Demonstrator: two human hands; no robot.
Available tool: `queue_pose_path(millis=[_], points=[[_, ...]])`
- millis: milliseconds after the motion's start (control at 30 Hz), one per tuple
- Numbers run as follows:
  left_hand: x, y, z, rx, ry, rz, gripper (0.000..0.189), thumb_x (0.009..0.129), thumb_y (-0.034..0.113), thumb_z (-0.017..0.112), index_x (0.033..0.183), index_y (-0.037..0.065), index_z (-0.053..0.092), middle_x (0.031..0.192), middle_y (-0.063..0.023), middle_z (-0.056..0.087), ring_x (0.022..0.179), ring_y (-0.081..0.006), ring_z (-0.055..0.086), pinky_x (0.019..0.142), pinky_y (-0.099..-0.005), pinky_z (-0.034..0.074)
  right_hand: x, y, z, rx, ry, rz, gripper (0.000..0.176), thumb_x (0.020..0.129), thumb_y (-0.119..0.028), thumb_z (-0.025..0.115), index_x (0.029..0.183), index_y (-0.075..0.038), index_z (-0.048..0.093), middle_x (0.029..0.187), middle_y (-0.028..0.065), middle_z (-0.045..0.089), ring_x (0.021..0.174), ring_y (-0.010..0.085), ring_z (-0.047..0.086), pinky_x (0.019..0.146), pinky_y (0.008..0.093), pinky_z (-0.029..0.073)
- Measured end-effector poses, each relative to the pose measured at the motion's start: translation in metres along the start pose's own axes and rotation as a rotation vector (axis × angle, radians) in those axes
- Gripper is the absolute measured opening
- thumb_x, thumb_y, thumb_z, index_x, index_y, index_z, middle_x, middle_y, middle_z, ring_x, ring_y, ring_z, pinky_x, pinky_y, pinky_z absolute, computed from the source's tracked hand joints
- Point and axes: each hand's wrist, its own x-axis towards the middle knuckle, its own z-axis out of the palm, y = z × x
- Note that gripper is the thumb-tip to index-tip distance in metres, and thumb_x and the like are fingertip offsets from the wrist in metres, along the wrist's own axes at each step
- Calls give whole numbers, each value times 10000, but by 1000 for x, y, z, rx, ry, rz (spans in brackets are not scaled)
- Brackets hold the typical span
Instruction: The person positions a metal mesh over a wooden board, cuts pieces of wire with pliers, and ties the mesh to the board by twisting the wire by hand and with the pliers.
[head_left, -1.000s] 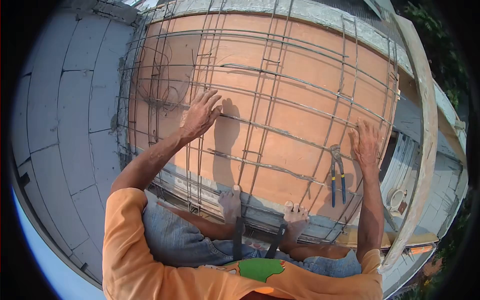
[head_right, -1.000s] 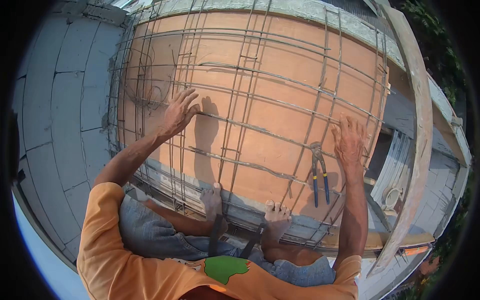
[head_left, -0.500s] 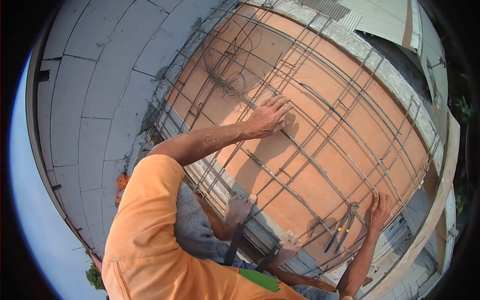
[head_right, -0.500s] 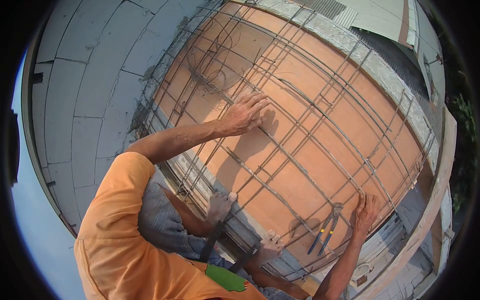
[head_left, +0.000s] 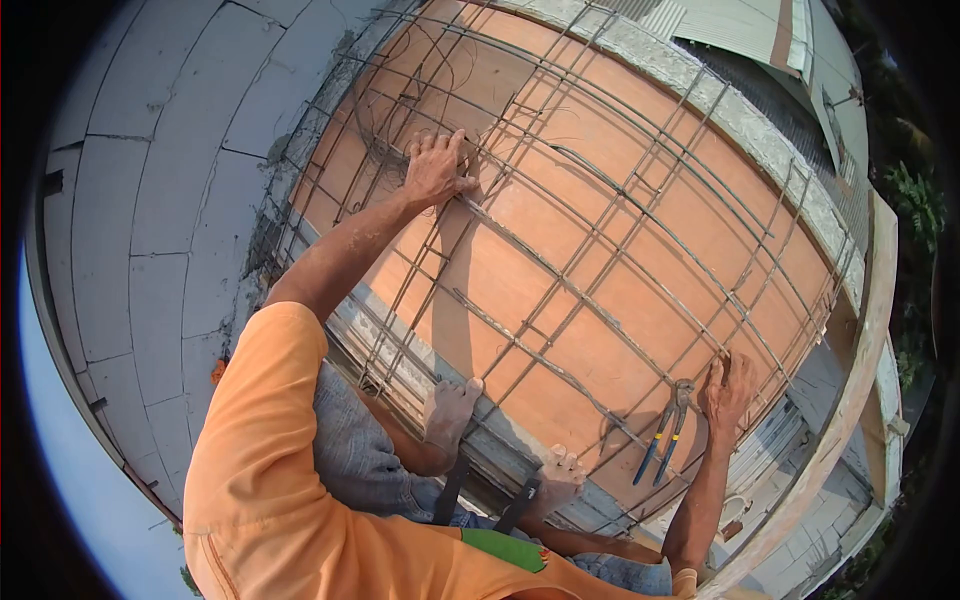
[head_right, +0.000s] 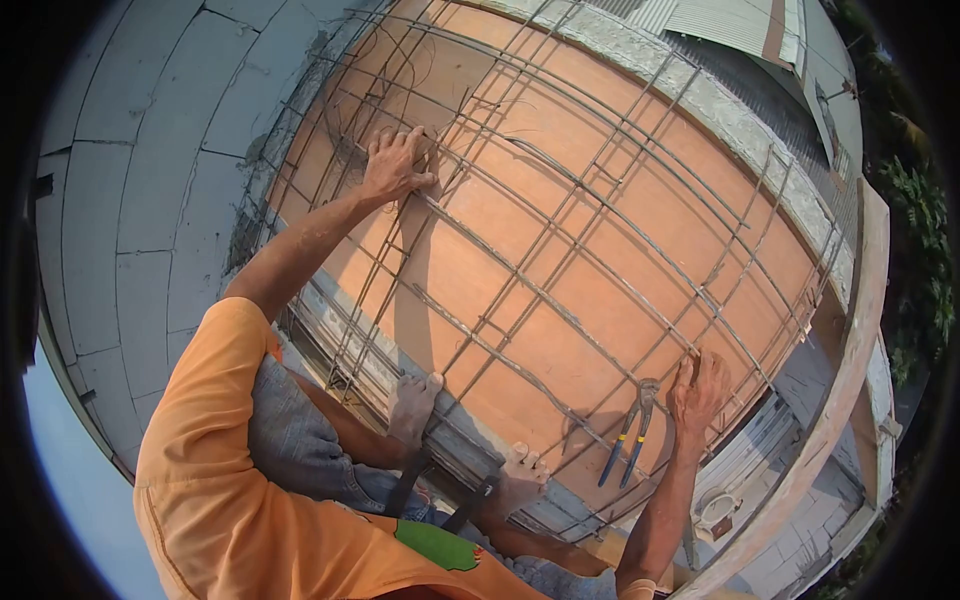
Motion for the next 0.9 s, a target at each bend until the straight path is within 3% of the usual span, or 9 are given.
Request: queue_pose_path(millis=[167,233,367,433,500,567,700,833,900], points=[[-1,-4,-1,-10,-10,1,853,812,455,706,1484,112,308,1297,-192,575,1314,-461,395,1114,-663,199,2,-5,1,47,7,-28,292,863,-128,638,1126,-1,619,1043,201,592,987,378,554,853,491,435],[1,-2,1,26,-14,9,783,825,398,698,1469,152,329,1225,-158,625,1245,-440,463,1031,-685,304,-3,-1,5,29,-18,47,294,867,-128,639,1128,6,617,1040,203,592,983,381,556,857,491,435],[-5,3,-10,-240,60,86,564,841,203,641,1370,165,447,1088,-135,677,1090,-363,548,826,-517,494,-9,17,14,49,-39,8,301,879,-135,629,1136,21,613,1033,201,593,990,385,553,867,489,432],[-1,-18,3,-309,211,192,535,809,114,631,1323,152,488,1041,-130,675,982,-341,558,765,-463,508,-10,16,15,17,-12,-37,311,931,-204,579,1156,9,605,1011,196,585,975,369,563,838,477,436],[-4,-14,-6,-261,257,112,580,762,49,633,1317,129,485,948,-135,651,931,-327,548,737,-450,506,-14,18,20,27,-8,-76,318,932,-208,580,1155,17,603,1012,204,583,977,374,562,841,483,435],[-12,-3,-12,-217,450,165,599,735,9,633,1309,103,488,856,-117,603,953,-317,542,737,-433,510,-13,22,20,12,-1,-111,325,933,-212,580,1154,26,601,1014,212,582,979,380,560,845,489,434],[-17,-5,-23,-255,408,97,623,735,-7,620,1329,79,456,940,-138,570,1010,-334,534,785,-428,516,-10,18,17,7,-43,-82,379,953,-262,563,1167,50,589,1028,241,576,1003,417,545,867,513,426],[-15,-13,-48,-426,597,-5,717,744,22,633,1395,45,332,1159,-222,464,1081,-402,516,867,-447,519,-12,31,22,-81,-170,-15,477,973,-344,538,1229,58,567,1123,289,574,1093,451,523,942,543,403],[-16,-5,-50,-628,518,-292,666,714,13,625,1329,66,376,1166,-201,450,1122,-401,502,837,-465,535,-21,52,28,-116,-174,-66,496,971,-356,533,1230,66,556,1115,292,565,1070,455,521,919,544,402]])
